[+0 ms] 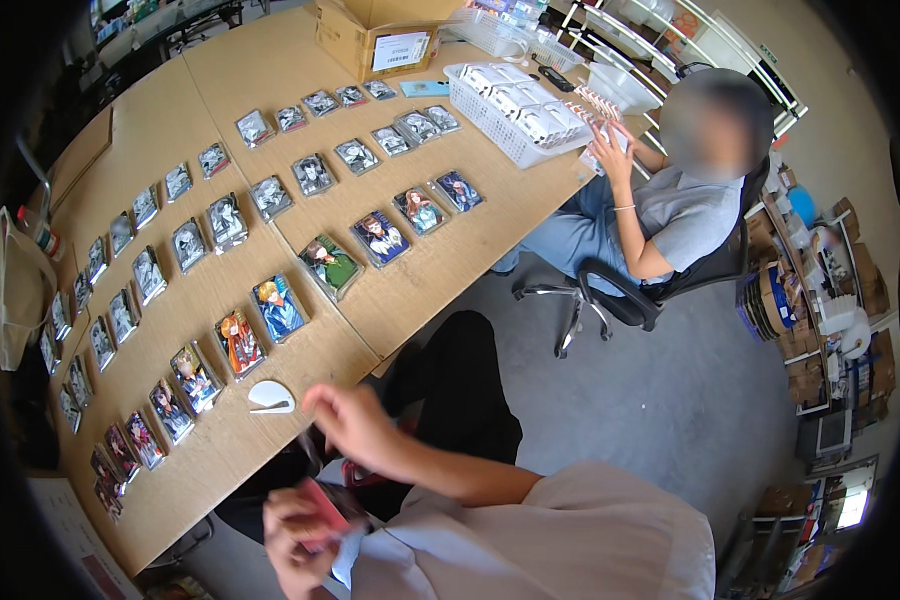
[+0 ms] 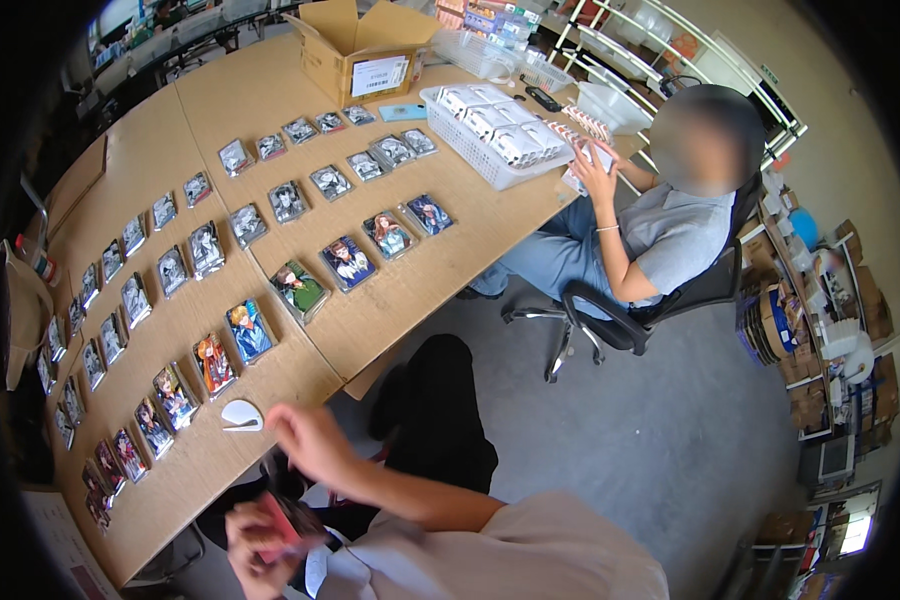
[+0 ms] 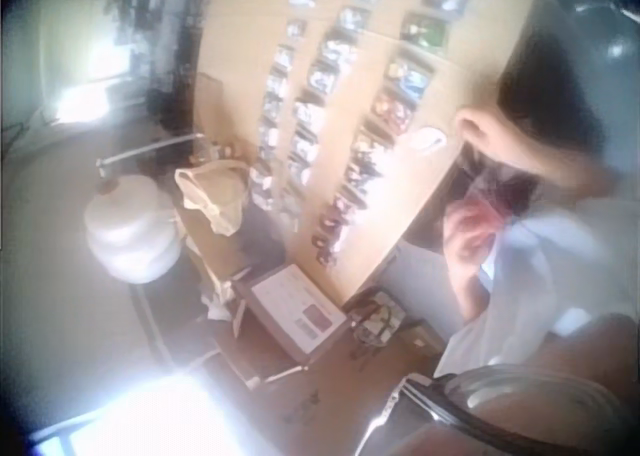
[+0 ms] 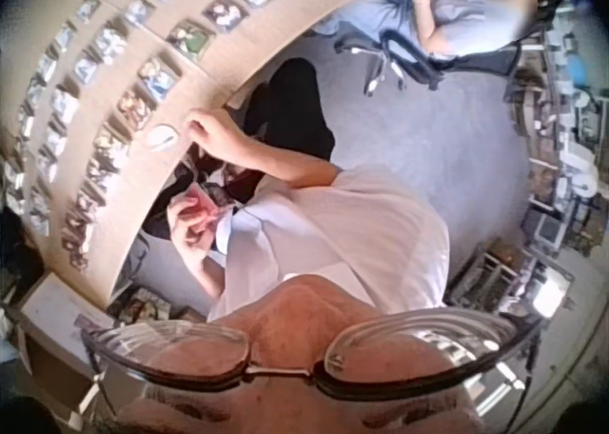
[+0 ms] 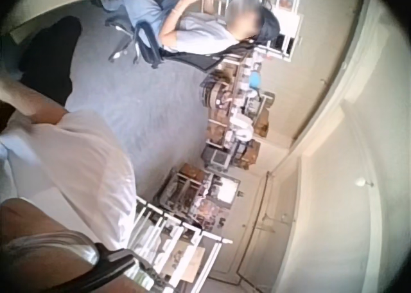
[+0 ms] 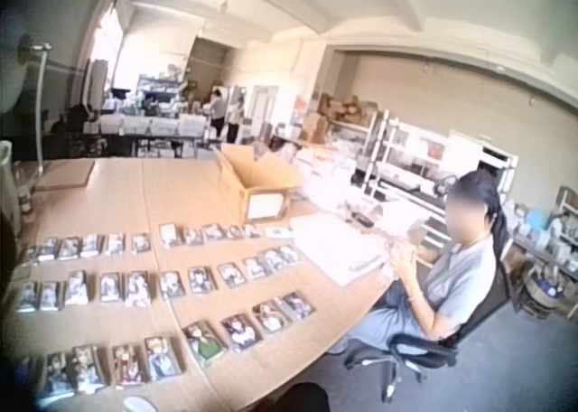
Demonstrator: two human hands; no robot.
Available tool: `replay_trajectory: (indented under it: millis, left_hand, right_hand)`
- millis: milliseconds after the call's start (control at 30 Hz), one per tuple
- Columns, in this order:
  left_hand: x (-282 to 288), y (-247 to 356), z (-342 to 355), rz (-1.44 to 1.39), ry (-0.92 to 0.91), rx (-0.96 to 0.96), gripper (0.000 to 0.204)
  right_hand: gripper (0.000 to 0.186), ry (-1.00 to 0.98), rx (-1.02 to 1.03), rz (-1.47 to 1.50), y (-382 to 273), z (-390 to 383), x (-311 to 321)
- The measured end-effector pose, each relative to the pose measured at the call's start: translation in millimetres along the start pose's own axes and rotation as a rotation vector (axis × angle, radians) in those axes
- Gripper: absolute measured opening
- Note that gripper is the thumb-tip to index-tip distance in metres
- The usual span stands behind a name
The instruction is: The person opens a small red box, removes a stack of collectible cards, and places them on a table. They then pick up individual cards, insert each into a clear protective sleeve, and arrange the sleeved cards in rows on the table.
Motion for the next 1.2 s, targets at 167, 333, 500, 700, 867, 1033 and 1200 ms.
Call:
replay_trajectory:
  millis: [167, 333, 500, 700, 867, 1033, 1200]
  left_hand:
    - [-32.7, -1.5, -36.5, -0.327, 0.188, 0.357, 0.050]
    - [-7.5, -24.3, -32.5, -0.427, 0.565, 0.302, 0.067]
    - [1.6, -23.8, -16.7, -0.556, 0.626, 0.361, 0.073]
    - [-11.2, -33.0, 0.8, -0.507, 0.479, 0.352, 0.086]
    - [-24.1, -40.4, 9.1, -0.702, 0.379, 0.407, 0.096]
    - [-37.1, -36.9, 12.0, -1.031, 0.400, 0.482, 0.107]
    - [-35.5, -35.4, 14.0, -1.027, 0.430, 0.487, 0.109]
  right_hand:
    - [0.015, -0.333, 0.080, 0.118, -18.3, 4.5, 9.7]
    - [0.025, -0.464, 0.030, 0.430, -23.2, -12.5, -6.7]
    - [0.038, -0.664, 0.329, 0.254, -35.0, -27.7, -29.3]
    - [0.020, -0.467, 0.303, 0.190, -22.8, -20.2, -16.5]
    - [0.014, -0.550, 0.194, 0.308, -8.3, -15.5, -2.4]
    - [0.019, -0.847, -0.133, 0.462, 6.0, -14.6, 0.9]
    - [0.021, -0.793, 0.020, 0.338, -14.7, -13.6, 10.5]
Point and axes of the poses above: each hand's wrist, its own z-axis towards the middle knuckle, its own x-axis out of the back of the hand, y = z × x, the point moved 4 cm from there along z, towards the middle knuckle, and after that the axes turned 1 degree about -x, right-handed, at the moved point
